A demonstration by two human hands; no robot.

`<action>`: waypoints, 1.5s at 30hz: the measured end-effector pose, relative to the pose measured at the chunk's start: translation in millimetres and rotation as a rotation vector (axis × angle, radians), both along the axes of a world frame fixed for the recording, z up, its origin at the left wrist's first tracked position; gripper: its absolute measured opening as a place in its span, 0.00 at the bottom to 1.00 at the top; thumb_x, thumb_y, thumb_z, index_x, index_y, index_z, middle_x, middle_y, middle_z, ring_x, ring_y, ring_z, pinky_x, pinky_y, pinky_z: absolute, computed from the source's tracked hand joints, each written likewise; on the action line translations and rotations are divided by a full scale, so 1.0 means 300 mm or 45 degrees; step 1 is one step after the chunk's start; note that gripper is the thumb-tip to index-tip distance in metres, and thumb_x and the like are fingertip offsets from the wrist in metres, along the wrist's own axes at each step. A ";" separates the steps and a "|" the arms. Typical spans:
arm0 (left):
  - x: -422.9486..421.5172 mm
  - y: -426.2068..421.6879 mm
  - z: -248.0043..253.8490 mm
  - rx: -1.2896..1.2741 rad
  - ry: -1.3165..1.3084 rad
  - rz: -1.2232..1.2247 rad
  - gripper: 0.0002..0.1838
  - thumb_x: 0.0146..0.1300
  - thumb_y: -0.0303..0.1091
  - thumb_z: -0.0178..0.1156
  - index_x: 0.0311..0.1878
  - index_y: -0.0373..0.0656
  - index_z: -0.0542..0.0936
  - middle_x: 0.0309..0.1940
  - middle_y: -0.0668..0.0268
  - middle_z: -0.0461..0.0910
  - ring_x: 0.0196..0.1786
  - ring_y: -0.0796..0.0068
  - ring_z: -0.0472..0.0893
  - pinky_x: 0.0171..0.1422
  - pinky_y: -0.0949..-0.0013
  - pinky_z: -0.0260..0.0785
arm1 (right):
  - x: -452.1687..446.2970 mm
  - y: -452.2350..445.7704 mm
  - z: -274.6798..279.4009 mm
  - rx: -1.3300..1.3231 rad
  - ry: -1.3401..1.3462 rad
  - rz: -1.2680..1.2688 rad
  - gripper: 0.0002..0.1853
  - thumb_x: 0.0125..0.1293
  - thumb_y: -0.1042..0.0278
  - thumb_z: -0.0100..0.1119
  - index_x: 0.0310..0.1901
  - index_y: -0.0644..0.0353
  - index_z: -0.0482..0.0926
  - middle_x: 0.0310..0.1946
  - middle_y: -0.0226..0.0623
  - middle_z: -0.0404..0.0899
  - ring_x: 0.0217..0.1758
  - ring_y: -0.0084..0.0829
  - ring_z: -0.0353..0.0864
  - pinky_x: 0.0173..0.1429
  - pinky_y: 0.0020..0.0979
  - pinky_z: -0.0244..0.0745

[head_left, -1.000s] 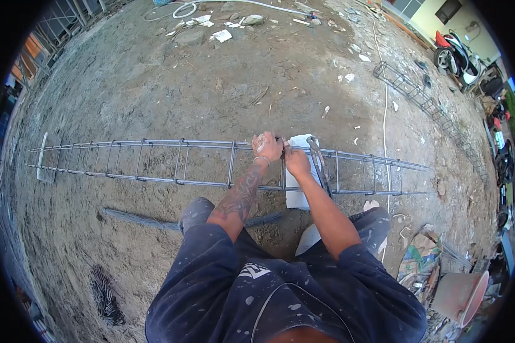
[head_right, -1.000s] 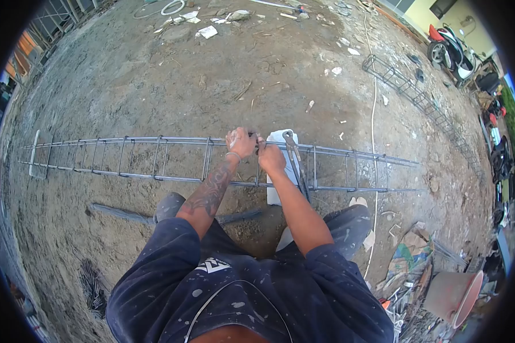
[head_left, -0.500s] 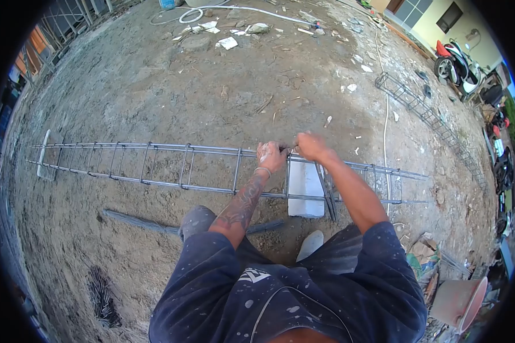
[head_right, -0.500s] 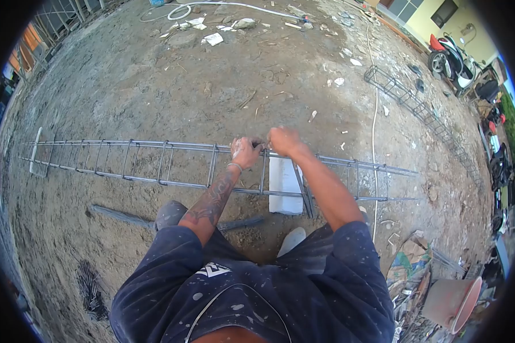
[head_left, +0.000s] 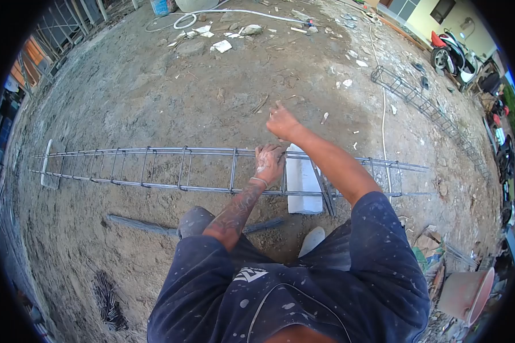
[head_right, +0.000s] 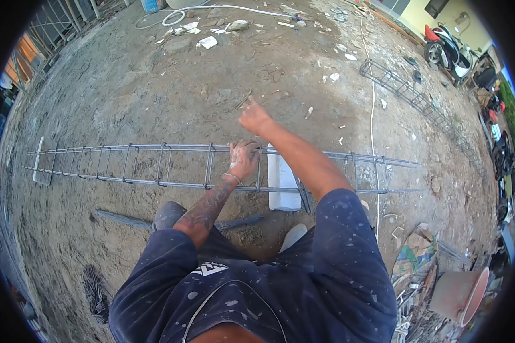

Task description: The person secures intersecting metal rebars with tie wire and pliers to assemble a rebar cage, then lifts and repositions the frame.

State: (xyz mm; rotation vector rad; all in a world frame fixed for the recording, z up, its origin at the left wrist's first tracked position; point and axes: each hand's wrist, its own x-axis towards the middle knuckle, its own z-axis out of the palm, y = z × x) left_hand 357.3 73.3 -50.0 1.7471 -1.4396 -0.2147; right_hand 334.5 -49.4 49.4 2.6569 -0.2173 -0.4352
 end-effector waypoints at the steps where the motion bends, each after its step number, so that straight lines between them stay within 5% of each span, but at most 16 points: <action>1: -0.008 0.006 0.001 -0.072 -0.064 -0.005 0.11 0.49 0.35 0.59 0.37 0.45 0.80 0.35 0.64 0.79 0.45 0.64 0.75 0.55 0.56 0.56 | 0.012 0.019 -0.011 -0.104 -0.030 0.221 0.09 0.53 0.59 0.57 0.30 0.52 0.83 0.36 0.33 0.82 0.55 0.32 0.72 0.66 0.46 0.54; 7: -0.045 0.038 0.022 -0.230 -0.366 0.054 0.14 0.50 0.33 0.57 0.42 0.42 0.78 0.36 0.61 0.78 0.48 0.62 0.73 0.56 0.53 0.55 | 0.012 0.127 0.018 -0.034 0.102 0.445 0.09 0.55 0.62 0.53 0.29 0.51 0.83 0.35 0.31 0.82 0.50 0.31 0.76 0.63 0.43 0.58; 12: -0.021 0.051 0.014 -0.288 -0.461 0.029 0.14 0.51 0.32 0.56 0.42 0.41 0.76 0.37 0.58 0.78 0.47 0.60 0.75 0.58 0.51 0.53 | -0.034 0.170 0.028 0.021 -0.087 0.220 0.08 0.53 0.62 0.55 0.29 0.51 0.82 0.34 0.35 0.82 0.43 0.34 0.79 0.55 0.41 0.66; 17: 0.026 0.007 0.121 0.156 0.456 0.246 0.12 0.51 0.33 0.57 0.38 0.39 0.74 0.35 0.55 0.79 0.42 0.52 0.77 0.50 0.53 0.64 | -0.105 0.131 0.143 0.454 -0.156 -0.119 0.10 0.52 0.61 0.57 0.31 0.56 0.81 0.31 0.42 0.80 0.39 0.42 0.80 0.46 0.42 0.72; 21: 0.071 -0.111 -0.030 0.002 -0.062 0.088 0.17 0.55 0.43 0.55 0.38 0.38 0.77 0.29 0.51 0.79 0.34 0.46 0.78 0.44 0.52 0.67 | -0.154 0.127 0.148 0.658 -0.476 -0.075 0.16 0.54 0.58 0.57 0.40 0.59 0.75 0.31 0.46 0.79 0.38 0.47 0.78 0.42 0.43 0.73; 23: 0.071 -0.103 0.007 0.164 0.161 0.108 0.18 0.57 0.46 0.52 0.35 0.39 0.79 0.30 0.50 0.79 0.37 0.46 0.77 0.45 0.53 0.67 | -0.203 0.136 0.141 0.728 -0.702 -0.061 0.17 0.56 0.57 0.57 0.43 0.59 0.73 0.31 0.46 0.79 0.39 0.47 0.78 0.40 0.43 0.74; 25: 0.056 -0.084 0.057 0.345 0.391 0.100 0.21 0.59 0.49 0.50 0.32 0.39 0.80 0.32 0.48 0.79 0.39 0.46 0.77 0.47 0.54 0.66 | -0.297 0.148 0.140 0.871 -1.054 -0.580 0.20 0.58 0.54 0.56 0.46 0.59 0.70 0.33 0.48 0.78 0.42 0.50 0.77 0.44 0.45 0.72; 29: 0.078 -0.075 0.054 0.249 0.571 0.066 0.26 0.64 0.49 0.43 0.29 0.36 0.81 0.29 0.51 0.80 0.38 0.53 0.79 0.48 0.61 0.68 | -0.586 0.267 0.005 0.484 -0.652 -1.135 0.27 0.54 0.52 0.59 0.46 0.65 0.66 0.34 0.53 0.77 0.43 0.53 0.76 0.49 0.48 0.68; 36: 0.098 -0.144 0.041 0.407 0.581 0.012 0.27 0.63 0.50 0.42 0.29 0.37 0.81 0.30 0.50 0.80 0.41 0.52 0.78 0.50 0.60 0.66 | -0.648 0.322 -0.125 0.349 -0.640 -1.245 0.25 0.51 0.60 0.60 0.48 0.65 0.65 0.34 0.55 0.77 0.43 0.53 0.76 0.51 0.49 0.68; 39: 0.103 -0.170 0.053 0.460 0.635 -0.040 0.25 0.63 0.49 0.42 0.31 0.37 0.81 0.34 0.48 0.79 0.43 0.50 0.77 0.52 0.58 0.65 | -0.676 0.224 -0.016 0.530 -0.850 -1.171 0.20 0.50 0.63 0.60 0.42 0.63 0.69 0.31 0.52 0.78 0.38 0.53 0.77 0.48 0.45 0.70; 41: 0.105 -0.153 0.107 0.559 0.647 -0.094 0.28 0.61 0.50 0.44 0.39 0.29 0.78 0.44 0.41 0.74 0.52 0.44 0.72 0.60 0.56 0.62 | -0.642 0.154 0.171 0.701 -0.434 -1.125 0.14 0.47 0.66 0.59 0.34 0.64 0.72 0.28 0.52 0.77 0.34 0.52 0.77 0.43 0.40 0.71; 45: 0.189 -0.111 0.202 0.661 0.681 -0.234 0.32 0.55 0.56 0.50 0.44 0.29 0.76 0.48 0.42 0.74 0.54 0.46 0.72 0.61 0.57 0.62 | -0.520 0.150 0.426 0.587 -0.183 -0.923 0.11 0.46 0.70 0.59 0.29 0.66 0.72 0.26 0.52 0.75 0.33 0.50 0.76 0.38 0.39 0.70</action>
